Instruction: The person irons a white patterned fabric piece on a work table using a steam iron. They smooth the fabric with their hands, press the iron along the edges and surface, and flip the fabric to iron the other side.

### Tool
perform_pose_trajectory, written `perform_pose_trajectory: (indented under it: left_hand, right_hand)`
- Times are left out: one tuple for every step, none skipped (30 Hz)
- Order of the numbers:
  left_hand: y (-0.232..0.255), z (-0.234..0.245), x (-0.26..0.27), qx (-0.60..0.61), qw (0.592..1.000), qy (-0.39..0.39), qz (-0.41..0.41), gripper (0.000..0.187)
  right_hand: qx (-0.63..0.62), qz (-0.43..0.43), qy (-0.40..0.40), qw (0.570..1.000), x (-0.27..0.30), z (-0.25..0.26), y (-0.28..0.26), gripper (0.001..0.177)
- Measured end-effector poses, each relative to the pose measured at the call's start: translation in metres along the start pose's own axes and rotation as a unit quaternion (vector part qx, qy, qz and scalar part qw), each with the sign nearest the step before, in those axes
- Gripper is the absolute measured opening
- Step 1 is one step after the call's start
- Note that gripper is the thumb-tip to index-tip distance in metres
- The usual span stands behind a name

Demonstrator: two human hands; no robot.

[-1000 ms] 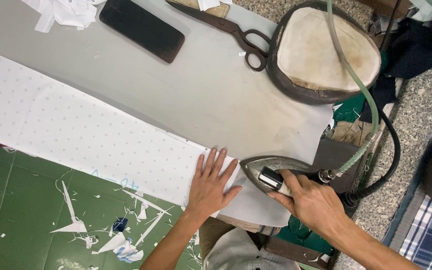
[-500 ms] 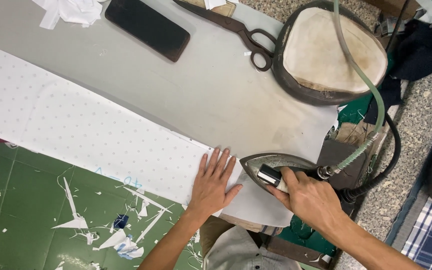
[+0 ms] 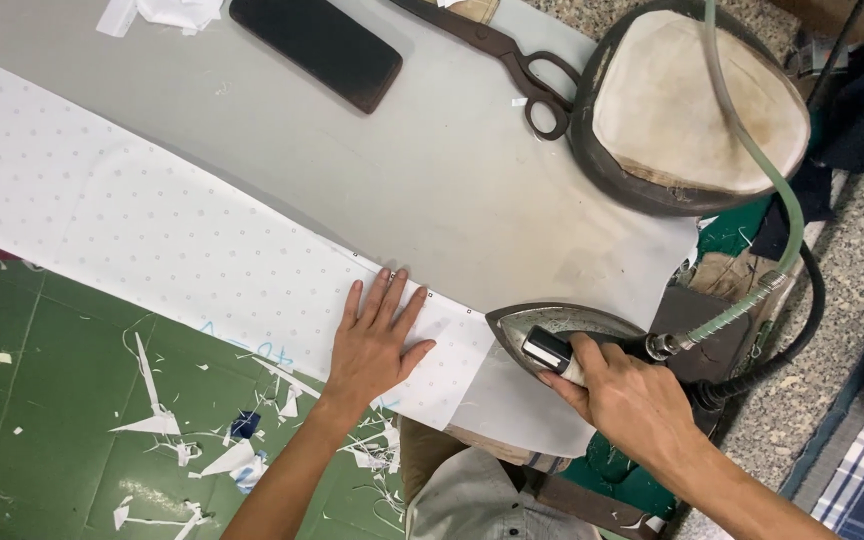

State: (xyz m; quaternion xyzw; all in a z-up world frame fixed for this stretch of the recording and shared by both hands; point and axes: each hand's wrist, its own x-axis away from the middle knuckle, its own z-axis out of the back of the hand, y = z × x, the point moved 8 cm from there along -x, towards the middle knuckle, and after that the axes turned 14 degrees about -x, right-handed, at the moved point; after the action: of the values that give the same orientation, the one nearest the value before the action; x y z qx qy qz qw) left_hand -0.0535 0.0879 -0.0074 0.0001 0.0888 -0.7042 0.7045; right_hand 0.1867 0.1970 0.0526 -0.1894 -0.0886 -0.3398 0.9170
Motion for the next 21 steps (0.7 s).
perform_pose_trajectory:
  left_hand:
    - [-0.001, 0.001, -0.001, 0.0, 1.0, -0.001, 0.002, 0.064]
    - [-0.002, 0.003, -0.002, 0.004, 1.0, 0.01, 0.003, 0.062]
    - [-0.002, 0.006, -0.003, 0.01, 1.0, 0.021, 0.004, 0.061]
    - [-0.003, 0.006, -0.003, 0.01, 1.0, 0.021, 0.006, 0.061]
    - [-0.003, 0.007, -0.004, 0.014, 1.0, 0.02, 0.004, 0.061]
    - [-0.004, 0.007, -0.005, 0.018, 1.0, 0.02, 0.003, 0.062]
    - [-0.004, 0.007, -0.005, 0.019, 1.0, 0.02, 0.004, 0.062]
    - [-0.004, 0.007, -0.006, 0.022, 1.0, 0.022, 0.004, 0.062]
    - [-0.004, 0.008, -0.006, 0.024, 0.999, 0.023, 0.003, 0.062]
    - [-0.005, 0.007, -0.006, 0.024, 0.999, 0.023, 0.004, 0.062]
    - [-0.005, 0.006, -0.006, 0.029, 0.999, 0.018, 0.003, 0.062]
    - [-0.005, 0.005, -0.006, 0.034, 0.999, 0.014, 0.002, 0.063]
    - [-0.005, 0.005, -0.006, 0.034, 0.999, 0.014, 0.003, 0.063]
    - [-0.005, 0.005, -0.006, 0.038, 0.999, 0.015, 0.004, 0.063]
    - [-0.006, 0.005, -0.006, 0.042, 0.999, 0.017, 0.004, 0.063]
    - [-0.006, 0.005, -0.006, 0.042, 0.999, 0.017, 0.005, 0.063]
    - [-0.006, 0.004, -0.006, 0.043, 0.999, 0.014, 0.005, 0.063]
    - [-0.006, 0.003, -0.005, 0.043, 0.999, 0.011, 0.005, 0.063]
    - [-0.006, 0.002, -0.005, 0.043, 0.999, 0.01, 0.006, 0.063]
    - [-0.006, 0.003, -0.006, 0.045, 0.999, 0.012, 0.005, 0.062]
    - [-0.006, 0.003, -0.006, 0.047, 0.999, 0.015, 0.005, 0.062]
  right_hand:
    - [0.0, 0.002, -0.001, 1.0, -0.001, 0.001, -0.001, 0.06]
    - [0.005, 0.01, 0.008, 1.0, -0.002, 0.003, -0.003, 0.06]
    - [0.011, 0.019, 0.016, 1.0, -0.002, 0.005, -0.005, 0.06]
    - [0.012, 0.02, 0.015, 1.0, -0.003, 0.005, -0.005, 0.06]
    - [0.009, 0.022, 0.014, 1.0, -0.004, 0.005, -0.006, 0.06]
    - [0.006, 0.024, 0.013, 1.0, -0.004, 0.005, -0.006, 0.06]
    - [0.007, 0.025, 0.012, 1.0, -0.005, 0.005, -0.006, 0.06]
    - [0.0, 0.02, 0.001, 1.0, -0.006, 0.004, -0.006, 0.059]
    - [-0.008, 0.016, -0.01, 1.0, -0.007, 0.003, -0.005, 0.059]
    - [-0.007, 0.016, -0.01, 1.0, -0.008, 0.002, -0.005, 0.059]
    - [-0.004, 0.017, -0.007, 1.0, -0.009, 0.001, -0.005, 0.061]
    - [0.0, 0.018, -0.003, 1.0, -0.009, 0.001, -0.006, 0.062]
    - [0.0, 0.019, -0.004, 1.0, -0.011, 0.002, -0.007, 0.062]
    - [0.0, 0.022, -0.007, 1.0, -0.013, 0.003, -0.009, 0.062]
    - [-0.001, 0.026, -0.01, 1.0, -0.015, 0.004, -0.011, 0.062]
    - [0.0, 0.027, -0.011, 1.0, -0.018, 0.004, -0.013, 0.062]
    - [0.0, 0.025, -0.008, 1.0, -0.02, 0.004, -0.014, 0.061]
    - [0.001, 0.023, -0.005, 1.0, -0.023, 0.004, -0.015, 0.061]
    - [0.002, 0.024, -0.006, 1.0, -0.025, 0.003, -0.016, 0.061]
    - [0.005, 0.038, 0.003, 0.999, -0.028, 0.004, -0.02, 0.061]
    - [0.008, 0.052, 0.012, 0.999, -0.03, 0.004, -0.023, 0.061]
